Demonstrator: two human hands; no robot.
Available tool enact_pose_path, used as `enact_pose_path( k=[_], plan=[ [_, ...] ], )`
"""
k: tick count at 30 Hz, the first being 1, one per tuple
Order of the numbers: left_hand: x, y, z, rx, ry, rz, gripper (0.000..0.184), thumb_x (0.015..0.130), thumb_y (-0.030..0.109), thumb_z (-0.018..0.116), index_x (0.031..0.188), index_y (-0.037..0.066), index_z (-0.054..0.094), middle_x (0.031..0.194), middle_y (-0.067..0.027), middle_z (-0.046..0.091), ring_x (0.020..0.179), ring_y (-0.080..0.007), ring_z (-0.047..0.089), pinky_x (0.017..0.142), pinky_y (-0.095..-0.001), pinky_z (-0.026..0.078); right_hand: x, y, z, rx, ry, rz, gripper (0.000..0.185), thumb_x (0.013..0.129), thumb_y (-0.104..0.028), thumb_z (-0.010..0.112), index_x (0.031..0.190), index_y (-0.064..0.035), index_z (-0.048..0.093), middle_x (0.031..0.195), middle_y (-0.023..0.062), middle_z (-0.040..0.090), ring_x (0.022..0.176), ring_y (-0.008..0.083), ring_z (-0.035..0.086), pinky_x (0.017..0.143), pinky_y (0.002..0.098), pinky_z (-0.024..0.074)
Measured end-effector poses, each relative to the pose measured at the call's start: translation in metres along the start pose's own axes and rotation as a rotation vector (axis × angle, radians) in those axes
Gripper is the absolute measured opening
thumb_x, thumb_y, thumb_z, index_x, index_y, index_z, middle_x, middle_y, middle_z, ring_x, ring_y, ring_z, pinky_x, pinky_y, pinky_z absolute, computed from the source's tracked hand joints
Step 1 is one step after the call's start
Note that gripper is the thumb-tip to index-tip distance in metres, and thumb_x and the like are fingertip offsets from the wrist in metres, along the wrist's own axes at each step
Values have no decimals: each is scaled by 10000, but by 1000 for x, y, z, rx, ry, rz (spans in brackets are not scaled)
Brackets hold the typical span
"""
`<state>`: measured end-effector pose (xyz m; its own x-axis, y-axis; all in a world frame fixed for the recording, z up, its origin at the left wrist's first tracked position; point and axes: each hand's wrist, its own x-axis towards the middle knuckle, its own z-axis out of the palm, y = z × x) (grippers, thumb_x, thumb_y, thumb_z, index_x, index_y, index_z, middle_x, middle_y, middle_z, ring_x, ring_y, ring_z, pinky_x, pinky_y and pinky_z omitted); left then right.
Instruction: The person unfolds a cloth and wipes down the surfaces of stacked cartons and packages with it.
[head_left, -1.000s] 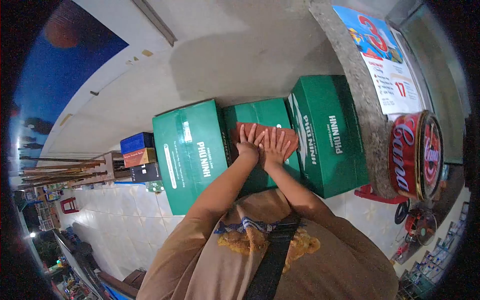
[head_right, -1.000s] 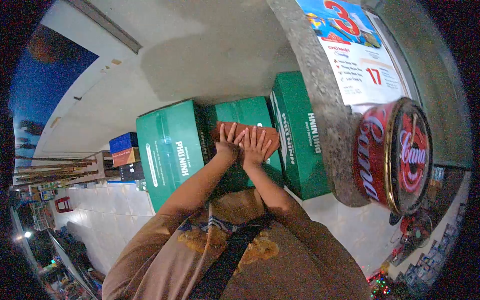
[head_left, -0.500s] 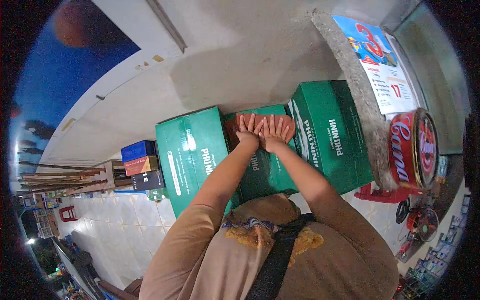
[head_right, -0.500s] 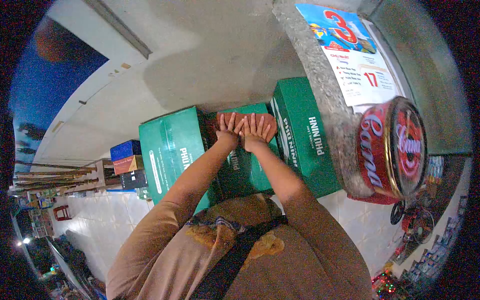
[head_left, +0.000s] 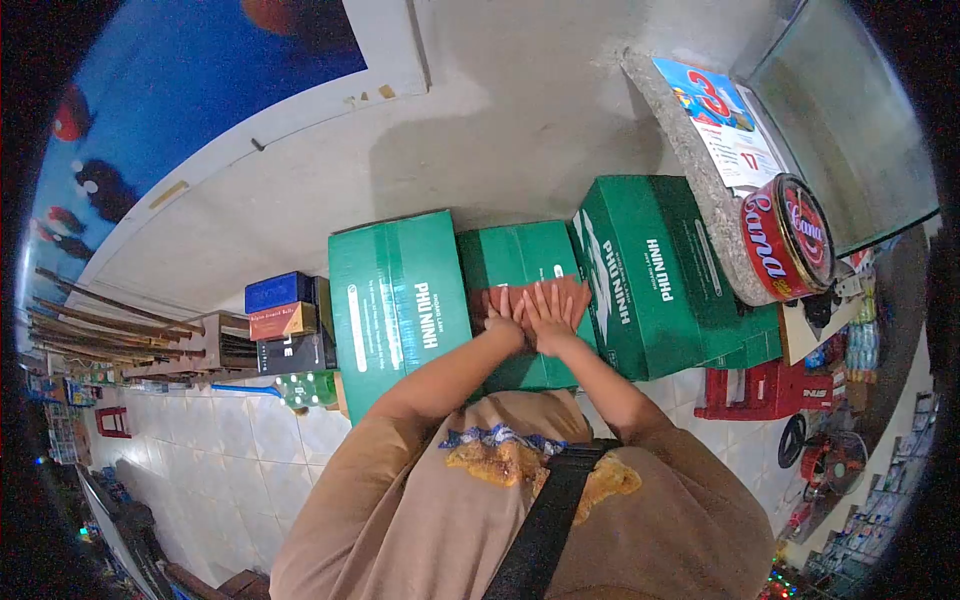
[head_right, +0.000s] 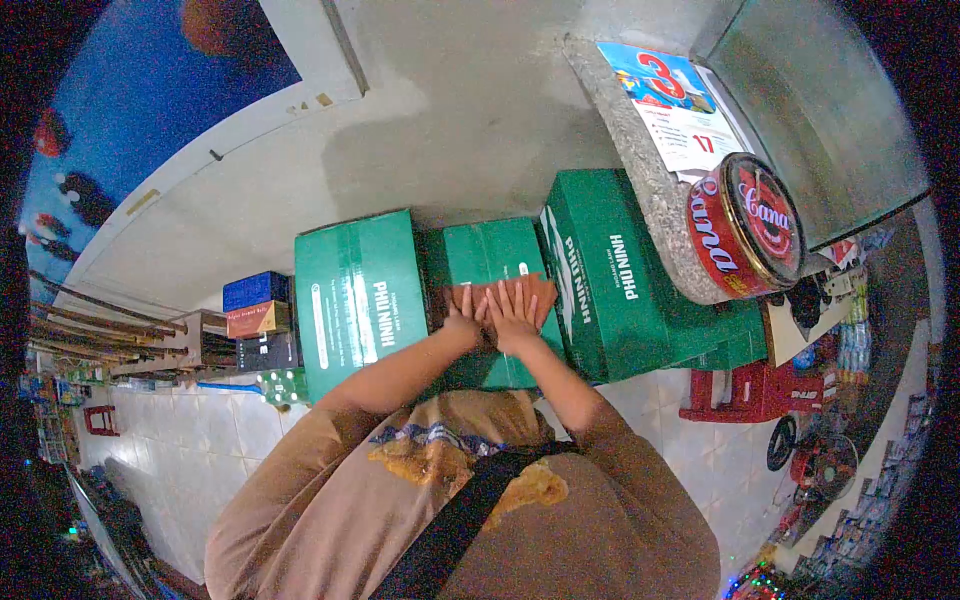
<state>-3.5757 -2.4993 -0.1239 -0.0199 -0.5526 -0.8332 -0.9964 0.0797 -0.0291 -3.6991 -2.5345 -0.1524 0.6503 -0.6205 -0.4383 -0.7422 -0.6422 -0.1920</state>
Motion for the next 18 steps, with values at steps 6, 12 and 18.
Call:
enact_pose_path(
  k=[6,12,18],
  plan=[
    [-14,28,29,-20,3,27,713,988,409,456,1593,263,108,1638,-18,-208,1404,-480,-317,1040,-816,-37,-42,-6,14,62,-53,-28,880,888,-262,524,1586,-89,15,1656,119,-109,1501,403,-153,1150,648,-86],
    [14,12,20,166,151,16,708,1015,350,427,1589,129,78,1647,-110,-132,1427,-523,-220,998,-857,-43,-3,1,-4,96,-160,16,911,886,-273,500,1581,-86,-59,1647,111,-170,1484,412,-208,1134,663,-114],
    [45,0,-24,-146,99,-202,865,981,365,547,1587,255,-61,1615,-106,-265,1402,-537,-264,1046,-812,84,41,6,-45,-75,-278,28,945,863,-128,506,1568,-85,-123,1619,127,-257,1463,439,-238,1120,687,-112]
  ],
)
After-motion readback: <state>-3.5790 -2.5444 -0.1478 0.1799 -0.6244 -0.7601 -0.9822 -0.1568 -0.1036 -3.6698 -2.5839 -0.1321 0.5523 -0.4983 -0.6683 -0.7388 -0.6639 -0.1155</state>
